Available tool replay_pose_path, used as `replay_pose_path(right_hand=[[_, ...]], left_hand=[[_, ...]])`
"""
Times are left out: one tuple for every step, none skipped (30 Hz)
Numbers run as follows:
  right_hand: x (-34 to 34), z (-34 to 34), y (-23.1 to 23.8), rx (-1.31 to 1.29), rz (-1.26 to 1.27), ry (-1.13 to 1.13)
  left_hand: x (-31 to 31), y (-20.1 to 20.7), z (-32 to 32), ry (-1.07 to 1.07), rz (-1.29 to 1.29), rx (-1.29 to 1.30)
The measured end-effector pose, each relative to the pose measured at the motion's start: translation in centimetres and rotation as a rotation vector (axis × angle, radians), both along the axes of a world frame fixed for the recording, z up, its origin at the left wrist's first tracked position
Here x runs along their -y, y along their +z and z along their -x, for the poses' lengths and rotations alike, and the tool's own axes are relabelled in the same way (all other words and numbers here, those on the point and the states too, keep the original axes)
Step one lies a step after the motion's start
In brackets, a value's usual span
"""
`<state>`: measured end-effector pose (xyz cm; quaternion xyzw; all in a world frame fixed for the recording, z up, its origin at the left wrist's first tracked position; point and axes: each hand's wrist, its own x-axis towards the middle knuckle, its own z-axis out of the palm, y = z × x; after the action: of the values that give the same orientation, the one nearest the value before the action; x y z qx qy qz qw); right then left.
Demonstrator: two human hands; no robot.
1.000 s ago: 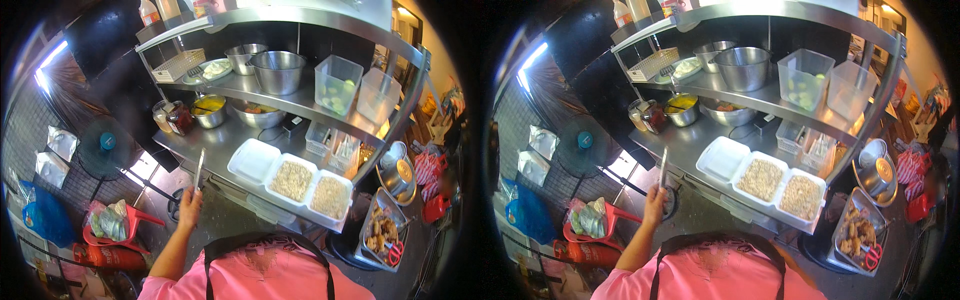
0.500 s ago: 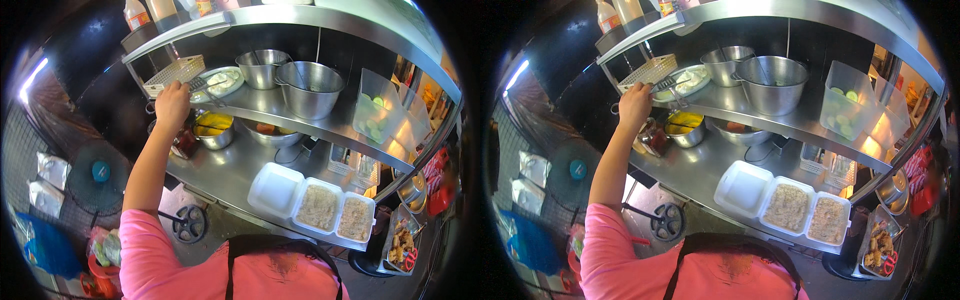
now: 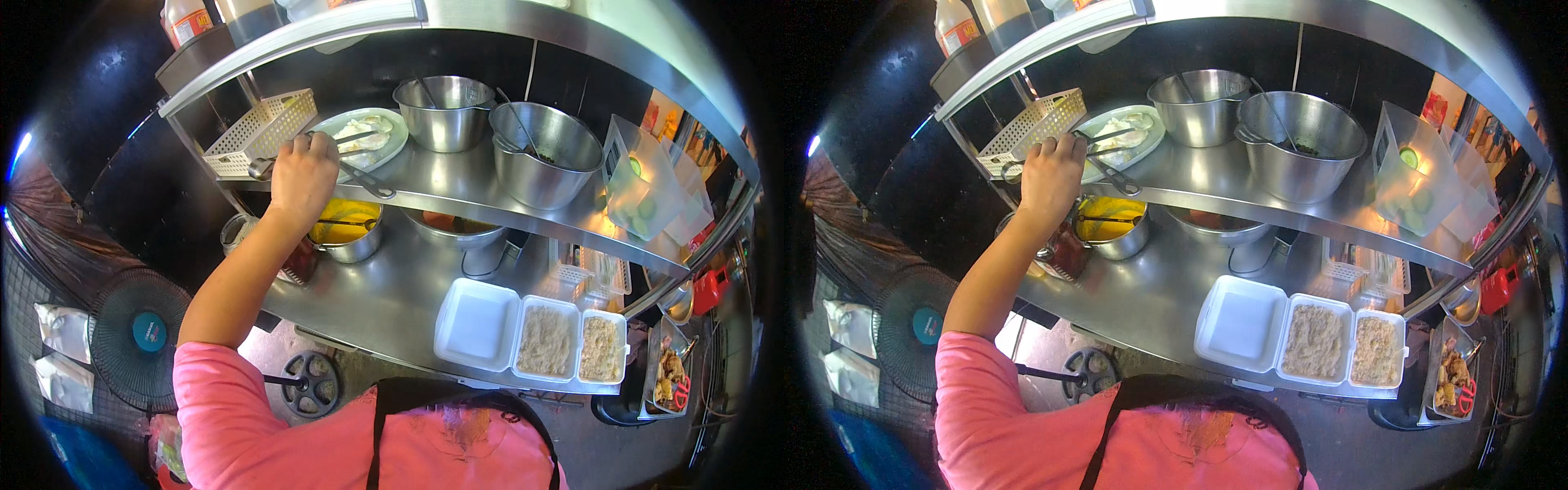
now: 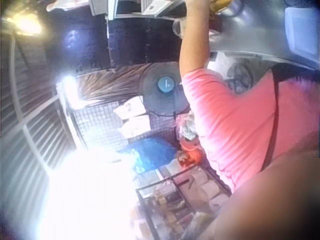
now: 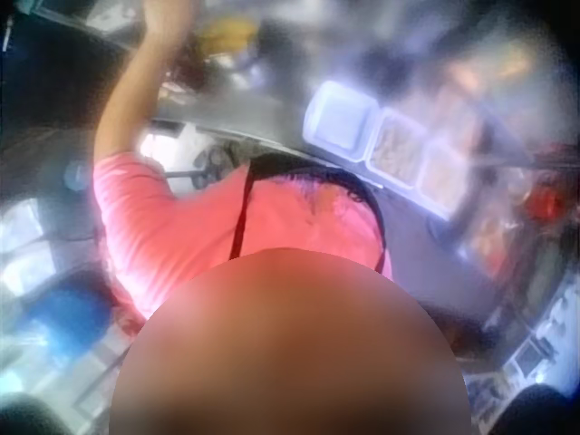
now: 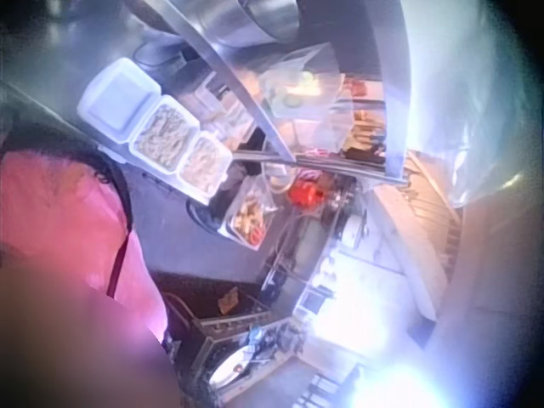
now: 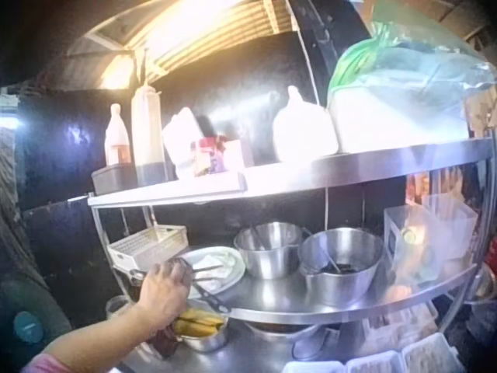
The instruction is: The person scoops cooked rice from a large pan into a divided container, then adds a fried egg, cucumber slices, and pieces of fried chicken using tongs. The person arranges the items in the container compartments and closes the lid.
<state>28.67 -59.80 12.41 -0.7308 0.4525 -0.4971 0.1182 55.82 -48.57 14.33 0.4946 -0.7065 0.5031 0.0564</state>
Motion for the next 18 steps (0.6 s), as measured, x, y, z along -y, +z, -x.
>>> replay_pose_path(right_hand=[[0.0, 0.0, -0.2, -0.006, -0.004, 0.0], [0.1, 0.0, 0.3, -0.005, 0.008, -0.004], [0.0, -0.1, 0.2, -0.006, 0.01, -0.005], [-0.2, 0.1, 0.0, -0.007, 0.019, -0.002], [-0.2, 0.2, 0.2, -0.012, 0.021, 0.0], [-0.4, 0.2, 0.1, -0.01, 0.027, 0.0], [-0.4, 0.4, 0.4, -0.01, 0.033, 0.0], [-0.6, 0.6, 0.3, -0.009, 0.033, 0.001], [-0.8, 0.7, 0.0, -0.011, 0.037, 0.002], [-1.0, 1.1, -0.1, -0.011, 0.04, 0.0], [-0.8, 1.9, -0.4, -0.007, 0.044, -0.006], [-1.5, 2.3, -0.7, -0.002, 0.053, 0.001], [-1.7, 2.7, -0.6, 0.007, 0.062, 0.006], [-2.4, 3.0, -0.7, 0.022, 0.077, 0.017], [-3.4, 3.2, -1.3, 0.037, 0.096, 0.034], [-4.5, 3.8, -1.9, 0.054, 0.108, 0.052], [-5.7, 4.2, -2.7, 0.072, 0.124, 0.076], [-7.5, 5.0, -4.2, 0.085, 0.122, 0.102]], left_hand=[[0.4, -0.8, -0.2, -0.012, 0.022, 0.0], [0.6, -1.2, -0.3, -0.023, 0.053, 0.004], [1.0, -1.5, -0.4, -0.03, 0.061, -0.012], [1.2, -1.9, -0.6, -0.001, 0.055, -0.028], [1.5, -2.1, -0.5, 0.023, 0.05, -0.044], [1.7, -2.2, -0.5, 0.047, 0.045, -0.061], [1.8, -2.0, -0.5, 0.07, 0.029, -0.134], [1.9, -1.8, -0.6, 0.092, 0.009, -0.209], [2.0, -1.4, -0.6, 0.113, -0.011, -0.285], [2.2, -0.7, -0.6, 0.203, -0.078, -0.43], [2.3, 0.7, -0.1, 0.286, -0.149, -0.572], [2.3, 1.8, -0.2, 0.38, -0.216, -0.71], [2.6, 2.1, -1.0, 0.345, -0.22, -0.754], [2.7, 2.6, -2.3, 0.314, -0.219, -0.795], [3.0, 2.8, -3.7, 0.285, -0.218, -0.838], [3.4, 2.9, -5.0, 0.283, -0.227, -0.85], [3.9, 3.2, -6.2, 0.279, -0.233, -0.86], [4.1, 3.2, -7.1, 0.278, -0.244, -0.873]])
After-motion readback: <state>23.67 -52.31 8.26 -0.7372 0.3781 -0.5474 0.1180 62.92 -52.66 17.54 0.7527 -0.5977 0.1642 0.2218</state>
